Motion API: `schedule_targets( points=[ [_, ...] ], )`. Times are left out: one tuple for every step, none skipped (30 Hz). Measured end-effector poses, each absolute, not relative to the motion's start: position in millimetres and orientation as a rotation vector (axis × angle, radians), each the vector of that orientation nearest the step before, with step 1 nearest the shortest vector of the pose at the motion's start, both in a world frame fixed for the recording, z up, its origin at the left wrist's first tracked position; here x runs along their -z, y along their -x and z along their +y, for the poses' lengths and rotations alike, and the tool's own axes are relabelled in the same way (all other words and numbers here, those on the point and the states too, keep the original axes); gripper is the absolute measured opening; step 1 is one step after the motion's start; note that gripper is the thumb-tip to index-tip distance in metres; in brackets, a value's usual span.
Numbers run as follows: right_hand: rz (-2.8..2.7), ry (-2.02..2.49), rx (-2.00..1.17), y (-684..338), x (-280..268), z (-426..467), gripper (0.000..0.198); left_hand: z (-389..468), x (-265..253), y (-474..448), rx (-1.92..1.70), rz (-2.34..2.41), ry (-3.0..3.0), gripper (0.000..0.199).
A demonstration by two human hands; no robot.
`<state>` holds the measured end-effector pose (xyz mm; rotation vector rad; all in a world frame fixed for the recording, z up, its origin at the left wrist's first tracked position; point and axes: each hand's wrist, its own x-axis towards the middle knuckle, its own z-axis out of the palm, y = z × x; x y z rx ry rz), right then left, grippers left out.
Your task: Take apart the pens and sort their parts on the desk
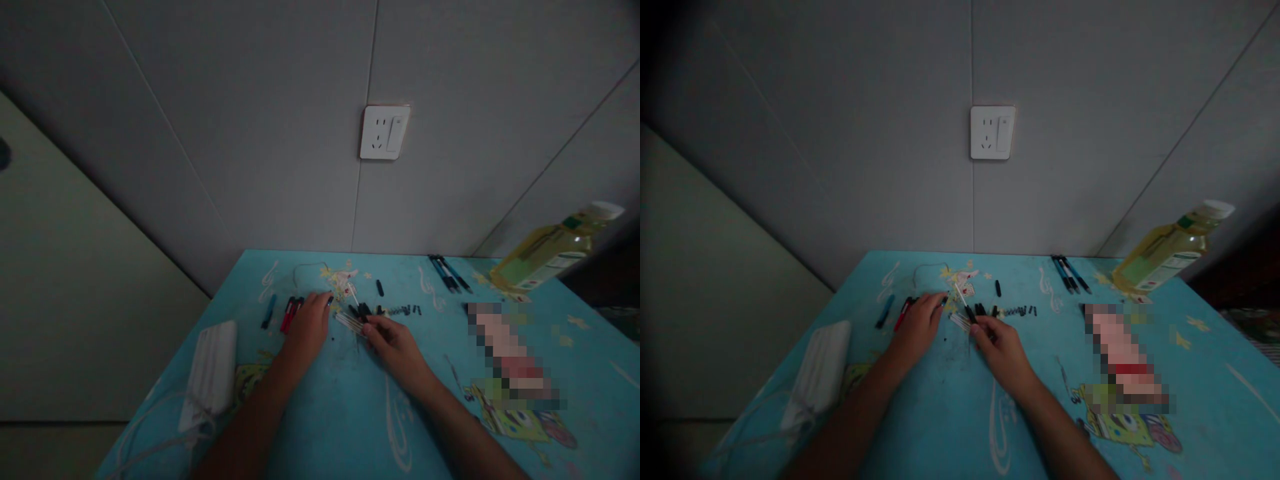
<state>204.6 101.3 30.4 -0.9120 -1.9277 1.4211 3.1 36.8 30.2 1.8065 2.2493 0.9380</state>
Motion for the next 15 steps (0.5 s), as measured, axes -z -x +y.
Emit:
schedule_targets(
  points=[
    [-1.925, 0.918, -1.429, -204.3, -30.4, 100.4, 0.032, 37.7, -31.8, -2.1, -1.013, 2.235, -1.792, 0.034],
    [-1.922, 0.921, -1.443, -204.0, -30.4, 99.5, 0.032, 38.6, -33.0, -1.1, -1.09, 2.212, -1.771, 0.033],
    [-1.919, 0.922, -1.455, -203.8, -30.6, 98.8, 0.032, 39.6, -34.0, 0.0, -1.176, 2.179, -1.737, 0.033],
    [-1.919, 0.922, -1.464, -203.6, -30.8, 98.3, 0.032, 40.5, -34.9, 1.1, -1.274, 2.132, -1.681, 0.032],
    [-1.923, 0.922, -1.464, -203.5, -31.1, 97.9, 0.032, 41.2, -35.8, 2.1, -1.381, 2.067, -1.595, 0.032],
    [-1.932, 0.924, -1.456, -203.4, -31.4, 97.6, 0.032, 41.8, -36.9, 2.9, -1.487, 1.979, -1.478, 0.031],
    [-1.945, 0.928, -1.439, -203.4, -31.7, 97.4, 0.032, 42.1, -38.4, 3.5, -1.58, 1.86, -1.335, 0.032],
    [-1.96, 0.932, -1.419, -203.5, -31.8, 97.3, 0.032, 42.3, -40.3, 3.8, -1.651, 1.711, -1.173, 0.034],
    [-1.972, 0.934, -1.4, -203.5, -31.7, 97.1, 0.032, 42.5, -42.4, 4.0, -1.699, 1.542, -1.004, 0.037],
    [-1.981, 0.932, -1.385, -203.6, -31.5, 97.0, 0.033, 42.7, -44.8, 4.0, -1.733, 1.371, -0.839, 0.039],
    [-1.988, 0.926, -1.373, -203.6, -31.0, 96.9, 0.032, 43.0, -47.2, 4.1, -1.763, 1.212, -0.687, 0.041],
    [-1.994, 0.918, -1.366, -203.5, -30.4, 96.6, 0.032, 43.4, -49.4, 4.2, -1.789, 1.08, -0.553, 0.042],
    [-2.001, 0.911, -1.36, -203.4, -29.7, 96.3, 0.031, 44.0, -51.2, 4.5, -1.818, 0.977, -0.441, 0.041],
    [-2.011, 0.906, -1.354, -203.2, -29.2, 95.9, 0.031, 44.6, -52.6, 4.9, -1.85, 0.905, -0.351, 0.039],
    [-2.022, 0.904, -1.348, -203.0, -28.8, 95.4, 0.03, 45.3, -53.4, 5.5, -1.883, 0.859, -0.281, 0.037]
  ],
)
